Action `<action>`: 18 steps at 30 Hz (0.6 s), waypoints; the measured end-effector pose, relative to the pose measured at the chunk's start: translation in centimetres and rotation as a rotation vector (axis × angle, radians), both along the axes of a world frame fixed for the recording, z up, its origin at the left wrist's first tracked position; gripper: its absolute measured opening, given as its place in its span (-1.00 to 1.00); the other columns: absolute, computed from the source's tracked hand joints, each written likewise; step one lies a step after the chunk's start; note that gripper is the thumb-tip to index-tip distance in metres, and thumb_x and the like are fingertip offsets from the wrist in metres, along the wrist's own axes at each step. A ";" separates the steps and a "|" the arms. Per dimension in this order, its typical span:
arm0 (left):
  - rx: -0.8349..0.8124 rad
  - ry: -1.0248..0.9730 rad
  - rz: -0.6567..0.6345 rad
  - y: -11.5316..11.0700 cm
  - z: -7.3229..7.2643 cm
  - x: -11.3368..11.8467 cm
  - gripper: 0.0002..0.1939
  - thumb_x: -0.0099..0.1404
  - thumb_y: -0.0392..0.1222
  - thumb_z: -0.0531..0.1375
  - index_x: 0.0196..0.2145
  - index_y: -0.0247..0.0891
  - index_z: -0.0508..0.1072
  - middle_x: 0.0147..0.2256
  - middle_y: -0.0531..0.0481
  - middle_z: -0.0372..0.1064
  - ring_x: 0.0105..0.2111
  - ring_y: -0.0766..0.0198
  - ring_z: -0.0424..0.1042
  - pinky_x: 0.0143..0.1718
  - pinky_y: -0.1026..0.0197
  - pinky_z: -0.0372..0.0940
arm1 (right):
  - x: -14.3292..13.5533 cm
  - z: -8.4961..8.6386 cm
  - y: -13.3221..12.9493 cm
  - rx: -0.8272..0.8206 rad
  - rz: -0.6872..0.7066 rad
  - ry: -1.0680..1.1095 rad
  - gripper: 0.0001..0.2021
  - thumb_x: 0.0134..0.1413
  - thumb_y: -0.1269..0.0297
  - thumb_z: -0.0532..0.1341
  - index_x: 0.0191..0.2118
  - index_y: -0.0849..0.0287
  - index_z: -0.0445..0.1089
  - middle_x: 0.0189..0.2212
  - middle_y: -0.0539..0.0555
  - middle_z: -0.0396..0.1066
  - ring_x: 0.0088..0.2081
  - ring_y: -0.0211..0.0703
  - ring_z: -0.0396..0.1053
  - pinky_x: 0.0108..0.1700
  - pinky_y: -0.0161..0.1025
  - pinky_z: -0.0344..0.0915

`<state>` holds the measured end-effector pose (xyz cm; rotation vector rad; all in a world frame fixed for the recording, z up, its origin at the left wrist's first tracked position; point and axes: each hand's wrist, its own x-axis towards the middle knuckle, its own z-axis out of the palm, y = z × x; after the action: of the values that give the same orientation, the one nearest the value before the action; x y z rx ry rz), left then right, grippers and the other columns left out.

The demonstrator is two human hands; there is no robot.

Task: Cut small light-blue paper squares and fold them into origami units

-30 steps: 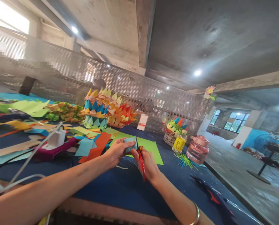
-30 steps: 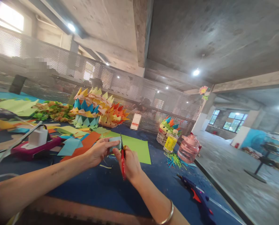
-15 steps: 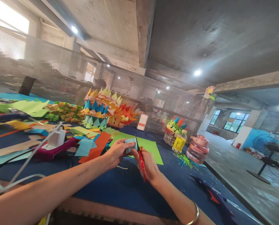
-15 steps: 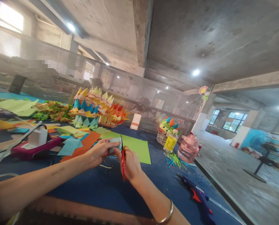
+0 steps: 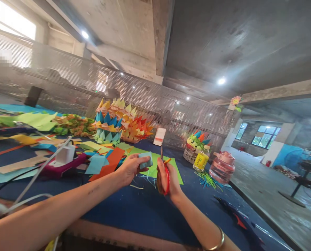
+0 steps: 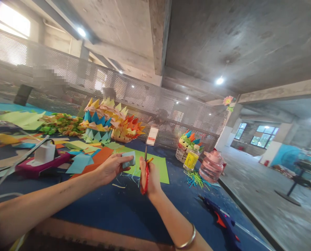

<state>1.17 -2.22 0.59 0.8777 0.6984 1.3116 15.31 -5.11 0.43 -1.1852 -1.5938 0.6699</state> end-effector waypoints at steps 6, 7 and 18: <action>0.009 0.043 0.009 0.1 -0.1 -0.2 -0.76 -0.16 -0.24 0.34 -0.47 -0.36 0.46 -0.47 -0.03 0.44 -0.54 0.36 0.36 -0.51 0.31 0.33 | 0.3 -0.6 0.9 -0.108 0.129 0.098 -0.63 -0.13 -0.06 0.17 -0.54 0.18 0.19 -0.89 -0.18 0.03 -0.86 -0.37 0.03 -0.81 -0.42 -0.06; 0.010 0.049 0.005 0.0 -0.1 -0.2 -0.75 -0.16 -0.23 0.34 -0.46 -0.35 0.46 -0.46 -0.04 0.44 -0.53 0.35 0.37 -0.50 0.31 0.32 | 0.2 -0.6 0.9 -0.114 0.147 0.094 -0.65 -0.15 -0.03 0.20 -0.50 0.19 0.20 -0.89 -0.19 0.04 -0.86 -0.36 0.04 -0.81 -0.42 -0.06; -0.004 0.094 0.030 0.0 0.0 -0.2 -0.74 -0.20 -0.20 0.35 -0.48 -0.30 0.46 -0.40 -0.04 0.45 -0.45 0.33 0.36 -0.50 0.34 0.16 | -0.5 0.6 -0.2 -0.131 0.124 0.138 -0.83 -0.12 0.22 0.16 -0.52 0.22 0.25 -0.93 -0.18 0.04 -0.85 -0.39 0.03 -0.79 -0.44 -0.05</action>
<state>0.93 -2.17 0.55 0.9328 0.7899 1.3016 14.81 -5.34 1.00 -1.1158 -1.5345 0.9287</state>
